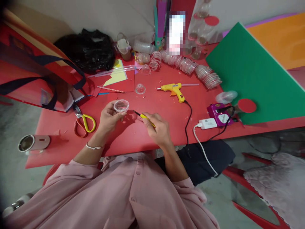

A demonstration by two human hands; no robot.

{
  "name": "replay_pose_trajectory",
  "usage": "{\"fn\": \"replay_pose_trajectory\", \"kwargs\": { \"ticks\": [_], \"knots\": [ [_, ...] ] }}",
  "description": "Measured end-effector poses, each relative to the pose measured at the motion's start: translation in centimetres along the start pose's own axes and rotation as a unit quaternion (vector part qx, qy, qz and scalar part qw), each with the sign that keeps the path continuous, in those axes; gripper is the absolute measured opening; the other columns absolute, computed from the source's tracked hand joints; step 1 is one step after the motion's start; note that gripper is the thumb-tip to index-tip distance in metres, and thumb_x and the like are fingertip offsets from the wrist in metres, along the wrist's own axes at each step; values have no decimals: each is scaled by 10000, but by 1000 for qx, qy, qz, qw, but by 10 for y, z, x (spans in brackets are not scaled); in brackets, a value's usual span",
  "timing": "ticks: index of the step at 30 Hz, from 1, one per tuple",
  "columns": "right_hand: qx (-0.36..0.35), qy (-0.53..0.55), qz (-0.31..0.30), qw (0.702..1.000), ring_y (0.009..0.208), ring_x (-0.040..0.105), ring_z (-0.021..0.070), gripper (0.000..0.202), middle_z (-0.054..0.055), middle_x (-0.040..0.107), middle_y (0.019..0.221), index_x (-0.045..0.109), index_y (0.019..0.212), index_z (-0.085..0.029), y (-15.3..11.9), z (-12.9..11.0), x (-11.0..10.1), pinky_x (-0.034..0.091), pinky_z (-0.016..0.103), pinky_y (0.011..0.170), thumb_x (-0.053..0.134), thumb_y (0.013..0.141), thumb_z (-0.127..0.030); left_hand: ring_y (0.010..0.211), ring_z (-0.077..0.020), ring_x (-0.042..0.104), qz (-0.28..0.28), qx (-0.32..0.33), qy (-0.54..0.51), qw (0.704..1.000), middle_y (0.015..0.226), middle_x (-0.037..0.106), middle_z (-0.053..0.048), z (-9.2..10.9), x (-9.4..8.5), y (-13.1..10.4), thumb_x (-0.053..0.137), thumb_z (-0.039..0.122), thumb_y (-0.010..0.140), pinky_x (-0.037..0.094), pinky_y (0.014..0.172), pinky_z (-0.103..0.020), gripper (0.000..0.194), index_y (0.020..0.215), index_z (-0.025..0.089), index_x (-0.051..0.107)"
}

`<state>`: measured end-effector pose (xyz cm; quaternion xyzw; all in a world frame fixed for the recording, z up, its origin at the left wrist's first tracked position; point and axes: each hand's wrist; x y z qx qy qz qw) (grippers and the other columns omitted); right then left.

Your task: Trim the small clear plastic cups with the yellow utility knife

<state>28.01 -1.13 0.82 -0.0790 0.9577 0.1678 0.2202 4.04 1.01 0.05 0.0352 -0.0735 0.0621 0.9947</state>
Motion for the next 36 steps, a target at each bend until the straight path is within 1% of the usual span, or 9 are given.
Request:
{"fn": "replay_pose_trajectory", "kwargs": {
  "ticks": [4, 8, 13, 17, 19, 22, 25, 31, 36],
  "knots": [
    [45, 59, -33, 997, 929, 727, 179, 381, 58, 766, 1075, 721, 1287, -273, 0, 9, 4, 592, 328, 849, 498, 1048, -470, 718, -128, 671, -4, -4, -16, 1000, 1096, 758, -78, 3, 1, 0, 954, 286, 657, 510, 486, -186, 551, 1159, 217, 738],
    [99, 52, 31, 993, 988, 742, 215, 419, 71, 779, 1074, 730, 1271, -267, 3, 15, 0, 616, 358, 855, 495, 1037, -523, 736, -127, 665, -17, -21, -52, 998, 1115, 756, -92, 5, 1, -1, 966, 335, 632, 486, 471, -174, 562, 1137, 209, 753],
    [11, 22, 26, 999, 1053, 731, 195, 337, 59, 771, 1166, 727, 1281, -284, 1, 6, 0, 579, 353, 956, 538, 1040, -424, 643, -92, 632, -8, 0, -16, 1000, 1094, 750, -66, 2, -1, -1, 944, 275, 680, 510, 490, -192, 507, 1144, 225, 749],
    [-47, -29, 1, 999, 990, 712, 183, 341, 64, 766, 1129, 704, 1327, -290, -2, 2, 7, 573, 345, 910, 565, 1031, -387, 626, -99, 647, 0, 23, 24, 999, 1023, 753, -57, 1, -1, -1, 939, 280, 692, 525, 507, -198, 502, 1145, 224, 731],
    [-64, -63, -4, 996, 955, 699, 181, 349, 65, 762, 1083, 698, 1340, -290, -3, 3, 9, 566, 342, 878, 569, 1030, -384, 641, -111, 668, 5, 36, 43, 998, 1066, 757, -73, 2, -1, -2, 932, 307, 699, 524, 498, -199, 493, 1136, 215, 723],
    [-81, -103, 1, 991, 929, 686, 169, 352, 58, 753, 1056, 690, 1356, -306, -4, 5, 11, 549, 314, 835, 568, 1033, -378, 651, -119, 681, 10, 52, 65, 996, 1140, 756, -94, 1, 0, -1, 919, 330, 711, 527, 494, -204, 510, 1163, 202, 721],
    [-91, -140, 9, 986, 922, 678, 163, 354, 55, 746, 1053, 683, 1365, -322, -5, 6, 11, 532, 299, 816, 572, 1034, -372, 645, -120, 676, 16, 62, 86, 994, 1076, 768, -84, 1, -1, -2, 899, 336, 733, 532, 512, -208, 490, 1173, 193, 738],
    [-126, -188, 37, 973, 919, 656, 176, 347, 71, 732, 1040, 694, 1354, -316, -4, 7, 12, 511, 319, 823, 591, 1027, -369, 631, -111, 659, 29, 61, 103, 992, 1054, 770, -80, 4, 0, -5, 876, 336, 764, 540, 544, -222, 422, 1143, 187, 769],
    [-119, -204, 48, 970, 941, 649, 186, 346, 72, 727, 1064, 694, 1350, -338, -5, 8, 12, 505, 341, 848, 611, 1017, -374, 674, -127, 673, 30, 64, 104, 992, 1097, 769, -90, 6, 2, -7, 877, 358, 768, 550, 552, -228, 426, 1146, 194, 772]
  ]
}}
Point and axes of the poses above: each hand's wrist, its own y-axis towards the middle knuckle, its own x-axis out of the palm, z = x × y
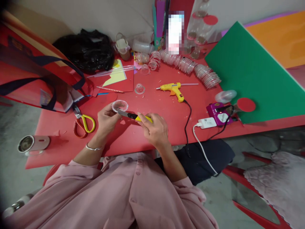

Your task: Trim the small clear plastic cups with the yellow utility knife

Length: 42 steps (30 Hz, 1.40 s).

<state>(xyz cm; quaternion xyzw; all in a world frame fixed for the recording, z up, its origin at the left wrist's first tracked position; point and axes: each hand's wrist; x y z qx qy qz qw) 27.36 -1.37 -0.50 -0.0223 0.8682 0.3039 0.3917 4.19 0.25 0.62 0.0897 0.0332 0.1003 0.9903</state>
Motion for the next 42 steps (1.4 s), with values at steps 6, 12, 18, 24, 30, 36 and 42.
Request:
{"fn": "replay_pose_trajectory", "kwargs": {
  "ticks": [6, 12, 18, 24, 30, 36, 42],
  "knots": [
    [-4, -1, 10, 1000, 940, 651, 188, 352, 71, 725, 1058, 686, 1362, -337, 1, 1, -1, 504, 340, 847, 600, 1022, -367, 753, -146, 694, 16, 11, -4, 1000, 1108, 769, -89, 0, 0, 0, 884, 358, 762, 560, 595, -237, 438, 1156, 201, 774],
    [-4, -19, 17, 1000, 963, 637, 197, 369, 71, 715, 1088, 669, 1379, -362, -1, 0, 1, 488, 355, 860, 608, 1015, -360, 803, -168, 712, 31, 12, -7, 999, 1081, 777, -89, -3, 1, 0, 889, 360, 750, 544, 602, -237, 440, 1141, 195, 777],
    [19, -73, 42, 996, 963, 639, 210, 376, 81, 713, 1070, 674, 1378, -346, -2, 20, -2, 478, 361, 858, 598, 1010, -338, 815, -174, 709, 54, 28, -34, 998, 1031, 782, -67, 0, 0, 0, 905, 304, 721, 538, 576, -233, 421, 1119, 222, 792],
    [79, 22, 69, 994, 919, 655, 203, 376, 80, 706, 1025, 680, 1378, -321, 2, 26, -11, 518, 358, 848, 553, 1026, -363, 690, -132, 670, 27, 10, -23, 999, 1044, 768, -56, 6, 2, 0, 900, 306, 730, 543, 531, -230, 424, 1132, 233, 790],
    [26, 75, 22, 997, 973, 669, 200, 374, 75, 730, 1079, 676, 1379, -331, 0, 0, -4, 540, 359, 879, 570, 1021, -344, 611, -120, 656, 1, -17, -59, 998, 1084, 754, -66, -1, 4, 1, 927, 343, 698, 522, 448, -218, 540, 1198, 247, 746],
    [7, 35, 16, 999, 964, 675, 197, 356, 72, 743, 1079, 695, 1353, -327, -1, -4, -2, 528, 352, 871, 598, 1012, -352, 557, -74, 596, -18, -11, -61, 998, 1134, 739, -69, -1, 6, -1, 912, 333, 706, 524, 450, -198, 500, 1166, 232, 744],
    [-3, 21, 14, 1000, 957, 674, 199, 342, 74, 743, 1057, 708, 1336, -323, 0, -8, -2, 514, 347, 857, 594, 1015, -356, 525, -62, 561, -2, 2, 1, 1000, 1054, 741, -60, 1, 7, -4, 864, 358, 773, 516, 455, -196, 405, 1139, 222, 753]
  ]
}}
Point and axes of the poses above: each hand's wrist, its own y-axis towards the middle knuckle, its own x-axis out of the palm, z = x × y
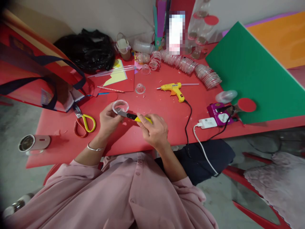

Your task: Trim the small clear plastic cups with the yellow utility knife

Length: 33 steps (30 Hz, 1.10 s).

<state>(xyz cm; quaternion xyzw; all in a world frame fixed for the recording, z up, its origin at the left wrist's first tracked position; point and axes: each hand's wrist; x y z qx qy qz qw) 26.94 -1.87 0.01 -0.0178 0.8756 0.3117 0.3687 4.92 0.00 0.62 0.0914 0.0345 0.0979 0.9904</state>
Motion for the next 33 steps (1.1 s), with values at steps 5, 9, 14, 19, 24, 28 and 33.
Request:
{"fn": "replay_pose_trajectory", "kwargs": {
  "ticks": [5, 9, 14, 19, 24, 28, 33],
  "knots": [
    [-7, -10, 3, 1000, 956, 668, 185, 338, 70, 738, 1071, 706, 1337, -324, 1, 3, 1, 501, 335, 853, 597, 1019, -350, 548, -55, 580, 14, 22, 13, 1000, 1128, 732, -75, -1, -1, -2, 849, 332, 796, 521, 474, -185, 374, 1138, 210, 758],
    [-17, -22, 18, 999, 948, 657, 172, 335, 63, 734, 1066, 709, 1332, -314, 2, 5, 2, 489, 322, 852, 627, 1009, -345, 547, -57, 589, 12, 27, 13, 999, 1120, 739, -74, -2, -2, -1, 853, 331, 790, 524, 467, -181, 405, 1159, 197, 751],
    [-30, -56, 29, 998, 964, 647, 179, 358, 63, 725, 1083, 693, 1351, -337, 0, 13, 4, 474, 330, 854, 650, 995, -345, 531, -65, 592, 7, 13, -3, 1000, 1104, 753, -82, 1, -3, -2, 867, 342, 766, 535, 464, -194, 452, 1174, 187, 751],
    [45, -107, 74, 990, 873, 642, 178, 350, 71, 713, 994, 700, 1347, -301, 2, 40, -7, 490, 328, 792, 600, 1013, -323, 516, -65, 581, 29, 36, -8, 999, 976, 752, -44, 9, -4, -4, 886, 284, 734, 502, 442, -185, 395, 1108, 207, 783],
    [32, 32, 77, 996, 900, 669, 166, 358, 67, 718, 1014, 688, 1362, -279, 5, 31, -9, 538, 317, 820, 578, 1023, -309, 532, -84, 601, 4, 8, -8, 1000, 960, 754, -43, 6, -4, -2, 910, 297, 711, 527, 443, -199, 455, 1137, 208, 778],
    [-21, 59, 48, 997, 930, 675, 168, 363, 67, 732, 1040, 696, 1351, -279, 3, 9, 0, 540, 316, 838, 628, 995, -274, 573, -108, 641, 0, 0, -23, 1000, 993, 765, -60, 2, -2, -1, 923, 306, 699, 549, 453, -207, 536, 1197, 202, 753],
    [-27, 44, 45, 998, 929, 672, 168, 359, 66, 734, 1039, 698, 1347, -284, 1, 6, 2, 536, 317, 841, 631, 994, -274, 569, -100, 644, -6, 2, -15, 1000, 1068, 769, -79, 5, 0, -2, 886, 300, 740, 551, 461, -209, 464, 1172, 187, 757]
  ]
}}
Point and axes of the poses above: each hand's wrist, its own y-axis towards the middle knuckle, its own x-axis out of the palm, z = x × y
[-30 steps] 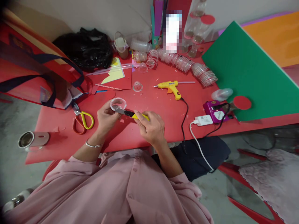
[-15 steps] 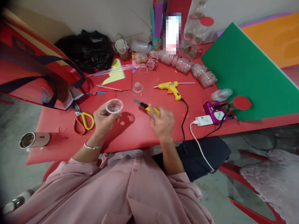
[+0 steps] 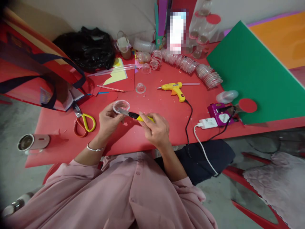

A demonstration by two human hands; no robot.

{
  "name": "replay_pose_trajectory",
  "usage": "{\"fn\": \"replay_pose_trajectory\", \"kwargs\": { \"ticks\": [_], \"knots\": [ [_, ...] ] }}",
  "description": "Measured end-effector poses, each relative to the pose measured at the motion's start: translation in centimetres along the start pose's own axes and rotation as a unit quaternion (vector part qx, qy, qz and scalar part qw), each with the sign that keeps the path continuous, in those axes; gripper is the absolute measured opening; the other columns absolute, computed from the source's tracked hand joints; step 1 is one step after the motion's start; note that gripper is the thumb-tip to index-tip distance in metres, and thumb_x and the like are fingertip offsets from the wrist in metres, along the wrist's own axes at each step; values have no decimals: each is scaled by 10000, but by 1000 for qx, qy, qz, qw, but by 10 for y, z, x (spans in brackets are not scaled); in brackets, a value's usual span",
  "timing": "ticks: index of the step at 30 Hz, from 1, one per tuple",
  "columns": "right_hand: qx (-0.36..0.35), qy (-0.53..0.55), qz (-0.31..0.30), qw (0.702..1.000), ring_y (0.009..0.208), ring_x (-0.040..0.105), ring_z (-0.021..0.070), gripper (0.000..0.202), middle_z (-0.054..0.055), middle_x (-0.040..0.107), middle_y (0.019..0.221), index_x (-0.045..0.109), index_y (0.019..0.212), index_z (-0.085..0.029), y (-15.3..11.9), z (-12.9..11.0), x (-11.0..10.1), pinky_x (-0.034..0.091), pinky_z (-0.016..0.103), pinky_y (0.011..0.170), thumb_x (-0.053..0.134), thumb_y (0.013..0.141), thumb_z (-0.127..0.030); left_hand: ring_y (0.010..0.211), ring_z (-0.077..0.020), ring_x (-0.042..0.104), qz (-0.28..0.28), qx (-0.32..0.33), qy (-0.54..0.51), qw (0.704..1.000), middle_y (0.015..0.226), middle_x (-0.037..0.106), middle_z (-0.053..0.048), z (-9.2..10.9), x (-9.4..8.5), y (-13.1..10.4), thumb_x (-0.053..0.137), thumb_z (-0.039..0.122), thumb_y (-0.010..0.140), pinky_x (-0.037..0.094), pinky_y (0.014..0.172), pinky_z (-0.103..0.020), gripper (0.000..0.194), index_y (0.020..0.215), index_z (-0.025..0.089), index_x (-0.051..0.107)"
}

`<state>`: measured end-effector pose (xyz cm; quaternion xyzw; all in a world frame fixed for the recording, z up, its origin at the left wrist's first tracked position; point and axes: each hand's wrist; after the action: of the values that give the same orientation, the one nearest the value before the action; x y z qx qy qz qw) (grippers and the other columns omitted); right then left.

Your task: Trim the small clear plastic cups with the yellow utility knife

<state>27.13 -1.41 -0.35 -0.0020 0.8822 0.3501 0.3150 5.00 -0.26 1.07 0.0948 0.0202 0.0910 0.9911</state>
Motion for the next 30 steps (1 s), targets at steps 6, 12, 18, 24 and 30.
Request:
{"fn": "replay_pose_trajectory", "kwargs": {
  "ticks": [6, 12, 18, 24, 30],
  "knots": [
    [-9, -22, 0, 1000, 938, 667, 165, 355, 63, 731, 1051, 701, 1342, -287, -1, 3, -1, 518, 315, 848, 647, 991, -286, 552, -88, 621, -22, -13, -29, 999, 1133, 760, -94, -2, -2, 0, 860, 303, 773, 543, 467, -217, 442, 1189, 194, 757],
    [-21, -84, 1, 996, 943, 663, 170, 333, 63, 738, 1068, 719, 1314, -301, -1, 1, -1, 484, 320, 836, 661, 987, -329, 579, -101, 632, -26, -16, -57, 998, 1116, 764, -95, -4, -3, 1, 887, 297, 752, 542, 458, -220, 449, 1175, 203, 771],
    [46, -159, 27, 986, 901, 663, 170, 321, 63, 733, 998, 728, 1302, -306, 1, 27, -10, 496, 313, 827, 632, 999, -346, 562, -95, 627, -12, -12, -96, 995, 1083, 769, -87, -1, -4, -1, 906, 302, 729, 492, 414, -197, 440, 1145, 224, 787],
    [43, -8, 38, 998, 903, 677, 163, 355, 70, 721, 1016, 691, 1356, -272, 4, 17, -12, 545, 306, 826, 578, 1021, -294, 605, -115, 654, -13, -31, -70, 997, 1090, 766, -78, -5, -4, 1, 920, 303, 717, 525, 434, -208, 494, 1184, 236, 774],
    [26, -3, -11, 1000, 934, 669, 170, 355, 67, 730, 1040, 700, 1345, -288, 0, 3, -3, 534, 319, 845, 612, 1000, -294, 629, -127, 675, -17, -34, -57, 998, 1095, 768, -81, -9, -3, 2, 946, 322, 677, 544, 461, -212, 588, 1224, 230, 748]
  ]
}}
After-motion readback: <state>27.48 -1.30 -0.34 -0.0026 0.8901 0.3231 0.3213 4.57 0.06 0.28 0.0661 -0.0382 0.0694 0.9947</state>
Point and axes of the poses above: each hand's wrist, its own y-axis towards the middle knuckle, its own x-axis out of the palm, z = x × y
